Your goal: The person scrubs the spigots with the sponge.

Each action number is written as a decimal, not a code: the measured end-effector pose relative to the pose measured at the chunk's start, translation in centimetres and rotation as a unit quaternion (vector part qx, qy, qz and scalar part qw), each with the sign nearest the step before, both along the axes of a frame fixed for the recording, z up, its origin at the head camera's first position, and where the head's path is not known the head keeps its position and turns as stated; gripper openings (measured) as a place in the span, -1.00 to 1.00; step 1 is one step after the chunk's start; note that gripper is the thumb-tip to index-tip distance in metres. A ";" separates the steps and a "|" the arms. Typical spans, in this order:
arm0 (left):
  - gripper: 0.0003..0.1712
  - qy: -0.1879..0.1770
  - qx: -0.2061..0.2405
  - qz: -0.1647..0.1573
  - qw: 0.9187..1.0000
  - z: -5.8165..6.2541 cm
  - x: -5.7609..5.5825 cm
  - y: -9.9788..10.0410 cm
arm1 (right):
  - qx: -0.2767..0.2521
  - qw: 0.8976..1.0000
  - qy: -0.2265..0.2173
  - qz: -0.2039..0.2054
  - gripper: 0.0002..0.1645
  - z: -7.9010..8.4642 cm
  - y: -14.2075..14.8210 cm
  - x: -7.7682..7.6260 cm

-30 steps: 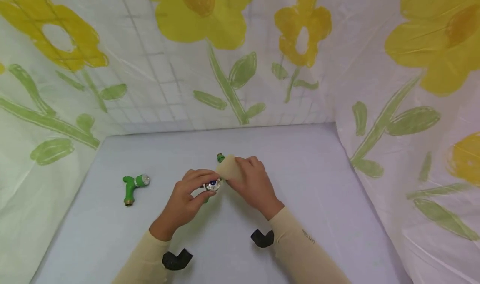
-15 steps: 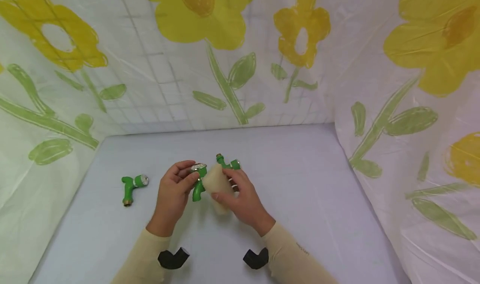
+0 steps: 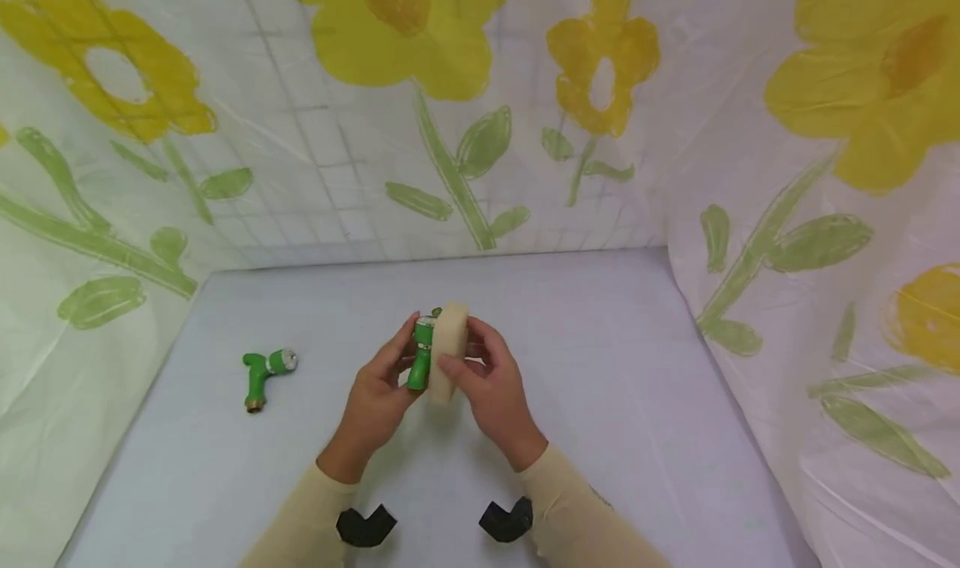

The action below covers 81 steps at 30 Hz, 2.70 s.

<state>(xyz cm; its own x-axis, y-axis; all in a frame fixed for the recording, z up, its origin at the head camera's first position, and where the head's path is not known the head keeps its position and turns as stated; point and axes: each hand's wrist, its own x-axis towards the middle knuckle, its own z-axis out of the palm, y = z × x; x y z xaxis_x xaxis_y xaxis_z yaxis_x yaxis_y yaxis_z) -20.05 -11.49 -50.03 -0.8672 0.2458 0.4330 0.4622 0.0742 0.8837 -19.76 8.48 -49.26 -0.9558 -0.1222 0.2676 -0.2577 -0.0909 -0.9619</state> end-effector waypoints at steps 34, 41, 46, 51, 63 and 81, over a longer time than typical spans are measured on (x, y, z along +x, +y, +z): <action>-0.65 0.041 -0.119 0.061 0.990 -0.9 1.2 0.3 | 0.220 0.945 0.191 -0.148 -0.18 -2.0 1.6 -0.1; -0.68 0.028 -0.150 0.066 0.986 -0.1 1.1 -0.6 | 0.240 0.955 0.136 -0.110 -0.20 -4.0 1.5 1.5; -0.65 0.046 -0.194 0.006 0.980 0.1 1.1 -0.1 | 0.211 0.955 0.165 -0.131 -0.19 -1.7 2.2 0.2; -0.70 0.028 -0.201 -0.007 0.979 -0.1 1.4 0.1 | 0.222 0.961 0.124 -0.109 -0.21 -1.4 2.5 0.6; -0.71 0.022 -0.131 0.056 0.990 0.1 0.7 -0.4 | 0.224 0.964 0.123 -0.073 -0.16 -1.0 2.7 1.4; -0.66 0.043 -0.064 -0.008 0.997 1.3 -0.3 -2.0 | 0.264 0.940 0.214 -0.020 -0.18 0.6 4.1 0.9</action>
<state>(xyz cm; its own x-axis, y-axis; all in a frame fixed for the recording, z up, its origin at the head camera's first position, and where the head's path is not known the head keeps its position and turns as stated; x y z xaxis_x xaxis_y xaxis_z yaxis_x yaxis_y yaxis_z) -20.30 -13.52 -48.73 -0.8240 0.3170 0.4696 0.5376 0.1756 0.8247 -18.91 12.54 -48.68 -0.7814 -0.3123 0.5403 -0.6240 0.3890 -0.6777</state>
